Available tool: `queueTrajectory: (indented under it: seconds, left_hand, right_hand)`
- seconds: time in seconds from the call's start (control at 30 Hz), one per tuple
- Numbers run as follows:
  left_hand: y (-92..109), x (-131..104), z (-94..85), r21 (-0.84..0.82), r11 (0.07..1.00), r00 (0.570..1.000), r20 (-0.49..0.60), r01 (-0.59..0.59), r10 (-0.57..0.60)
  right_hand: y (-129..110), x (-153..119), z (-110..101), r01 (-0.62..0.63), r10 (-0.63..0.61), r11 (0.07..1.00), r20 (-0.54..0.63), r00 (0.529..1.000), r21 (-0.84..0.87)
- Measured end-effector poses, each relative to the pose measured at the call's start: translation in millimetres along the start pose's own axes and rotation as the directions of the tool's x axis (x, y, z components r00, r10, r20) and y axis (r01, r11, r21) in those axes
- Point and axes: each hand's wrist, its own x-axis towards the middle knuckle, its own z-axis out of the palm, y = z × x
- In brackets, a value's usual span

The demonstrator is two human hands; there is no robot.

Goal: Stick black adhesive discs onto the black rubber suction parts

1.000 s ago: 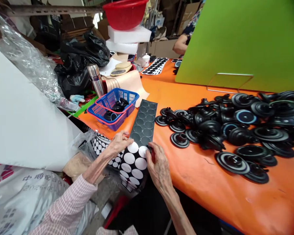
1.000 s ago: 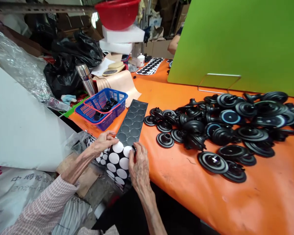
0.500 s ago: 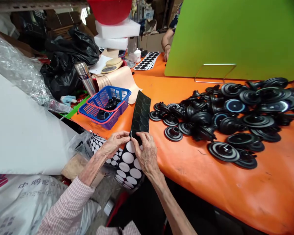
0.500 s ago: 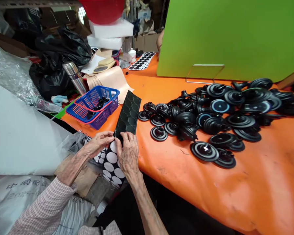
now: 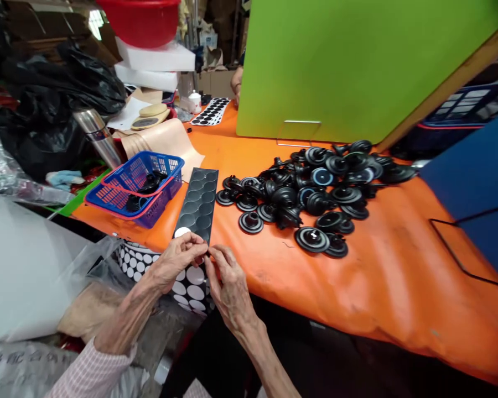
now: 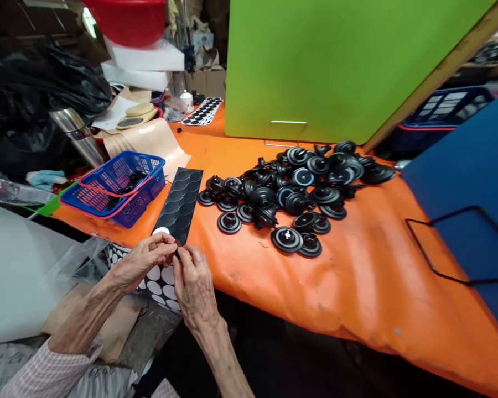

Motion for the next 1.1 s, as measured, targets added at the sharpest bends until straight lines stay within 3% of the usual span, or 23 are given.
queueTrajectory:
  seconds: [0.1, 0.17, 0.27, 0.37, 0.47, 0.53, 0.6, 0.73, 0.8, 0.87, 0.9, 0.97, 1.03, 1.1]
  left_hand:
    - [4, 3, 20.0, -0.091, 0.996, 0.997, 0.078, 0.014, -0.007]
    - [6, 9, 34.9, -0.112, 0.994, 0.991, 0.131, 0.000, 0.015]
    - [10, 19, 58.5, -0.087, 0.995, 0.983, 0.173, -0.045, 0.059]
    - [18, 33, 78.3, 0.128, 0.984, 0.970, 0.227, -0.123, 0.092]
    - [26, 55, 92.6, 0.521, 0.794, 0.947, 0.108, -0.312, 0.301]
    - [28, 73, 99.8, 0.671, 0.648, 0.897, 0.056, -0.360, 0.439]
    - [26, 91, 104.8, 0.688, 0.621, 0.895, 0.095, -0.375, 0.436]
    - [19, 106, 102.8, 0.618, 0.686, 0.916, 0.165, -0.384, 0.365]
    - [17, 98, 95.5, 0.511, 0.791, 0.941, 0.184, -0.337, 0.282]
    - [16, 82, 86.5, 0.215, 0.964, 0.971, 0.210, -0.159, 0.113]
    - [15, 73, 82.5, 0.018, 1.000, 0.975, 0.222, -0.022, 0.018]
    - [13, 55, 76.5, -0.321, 0.923, 0.959, 0.247, 0.214, -0.136]
    - [10, 41, 72.8, -0.470, 0.835, 0.951, 0.247, 0.285, -0.185]
    - [5, 31, 70.1, -0.519, 0.808, 0.951, 0.264, 0.279, -0.160]
  right_hand:
    - [0, -7, -17, -0.176, 0.189, 0.962, -0.042, 0.981, 0.206]
    - [2, -8, -29, -0.281, 0.331, 0.888, -0.084, 0.940, 0.363]
    - [9, -7, -42, -0.321, 0.463, 0.809, -0.196, 0.865, 0.493]
    - [20, -6, -52, -0.321, 0.528, 0.794, -0.326, 0.784, 0.516]
    - [29, -7, -63, -0.346, 0.547, 0.807, -0.383, 0.744, 0.479]
    - [33, -11, -72, -0.350, 0.515, 0.836, -0.387, 0.765, 0.422]
    - [36, -17, -81, -0.334, 0.463, 0.871, -0.375, 0.803, 0.360]
    - [42, -32, -98, -0.342, 0.406, 0.906, -0.283, 0.869, 0.249]
    - [43, -38, -103, -0.331, 0.366, 0.928, -0.248, 0.897, 0.172]
    - [40, -41, -106, -0.290, 0.302, 0.953, -0.248, 0.920, 0.085]
    - [37, -41, -107, -0.276, 0.280, 0.960, -0.239, 0.930, 0.052]
    - [29, -39, -106, -0.284, 0.288, 0.958, -0.215, 0.933, 0.047]
    - [19, -36, -105, -0.329, 0.349, 0.935, -0.187, 0.918, 0.129]
    - [9, -32, -104, -0.385, 0.428, 0.886, -0.139, 0.893, 0.258]
